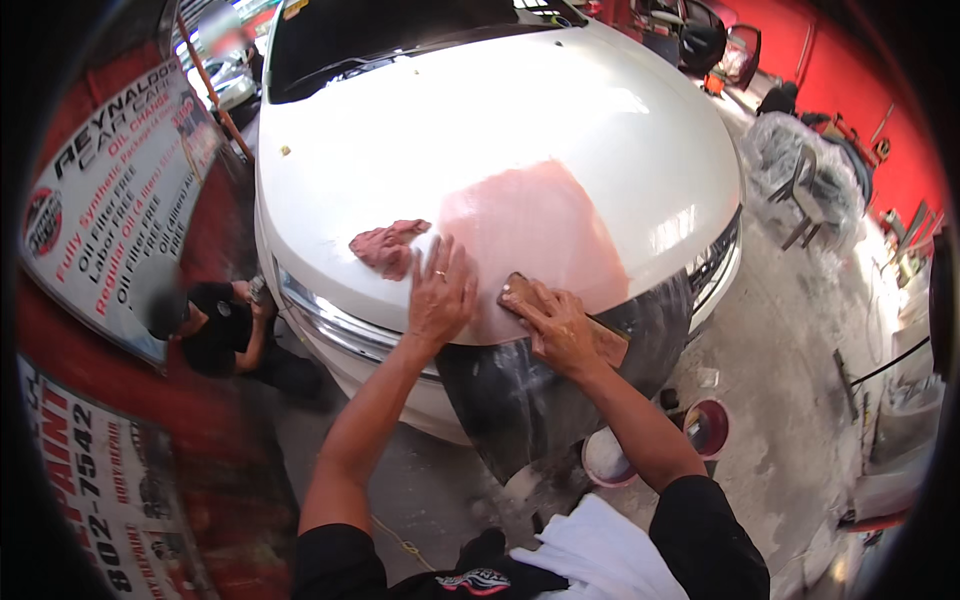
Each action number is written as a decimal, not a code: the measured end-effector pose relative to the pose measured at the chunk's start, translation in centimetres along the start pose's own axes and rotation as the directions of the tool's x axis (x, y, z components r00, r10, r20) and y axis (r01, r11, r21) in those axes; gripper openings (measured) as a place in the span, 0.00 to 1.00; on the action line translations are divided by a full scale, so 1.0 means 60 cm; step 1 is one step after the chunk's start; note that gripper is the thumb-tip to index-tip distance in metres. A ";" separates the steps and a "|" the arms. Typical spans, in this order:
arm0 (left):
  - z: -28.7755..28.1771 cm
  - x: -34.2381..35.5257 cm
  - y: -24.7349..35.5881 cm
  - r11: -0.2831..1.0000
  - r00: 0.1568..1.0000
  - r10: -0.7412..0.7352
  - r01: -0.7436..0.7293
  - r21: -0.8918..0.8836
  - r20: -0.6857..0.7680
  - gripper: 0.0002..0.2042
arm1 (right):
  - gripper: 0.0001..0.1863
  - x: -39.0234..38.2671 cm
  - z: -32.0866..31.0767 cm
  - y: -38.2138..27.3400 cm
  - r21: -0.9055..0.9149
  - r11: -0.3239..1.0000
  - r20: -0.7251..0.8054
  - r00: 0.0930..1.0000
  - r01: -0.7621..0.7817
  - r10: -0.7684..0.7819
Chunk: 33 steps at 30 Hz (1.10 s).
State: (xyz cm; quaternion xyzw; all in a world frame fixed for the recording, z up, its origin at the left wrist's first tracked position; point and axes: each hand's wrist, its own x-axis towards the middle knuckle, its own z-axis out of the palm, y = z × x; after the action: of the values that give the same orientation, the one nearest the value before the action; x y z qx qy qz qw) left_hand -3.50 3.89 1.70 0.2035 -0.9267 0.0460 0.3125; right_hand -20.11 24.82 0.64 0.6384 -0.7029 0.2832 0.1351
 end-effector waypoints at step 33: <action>0.162 0.058 0.390 0.977 0.991 -0.122 0.110 0.185 0.058 0.35 | 0.30 -0.672 0.035 0.177 0.652 0.341 0.354 0.669 -0.678 0.653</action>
State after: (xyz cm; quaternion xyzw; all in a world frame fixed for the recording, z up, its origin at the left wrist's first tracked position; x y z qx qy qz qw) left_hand -20.94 21.96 -3.01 0.2863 -0.9154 0.1049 0.2628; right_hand -24.08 56.98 -25.70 0.2959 -0.7221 0.5621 -0.2738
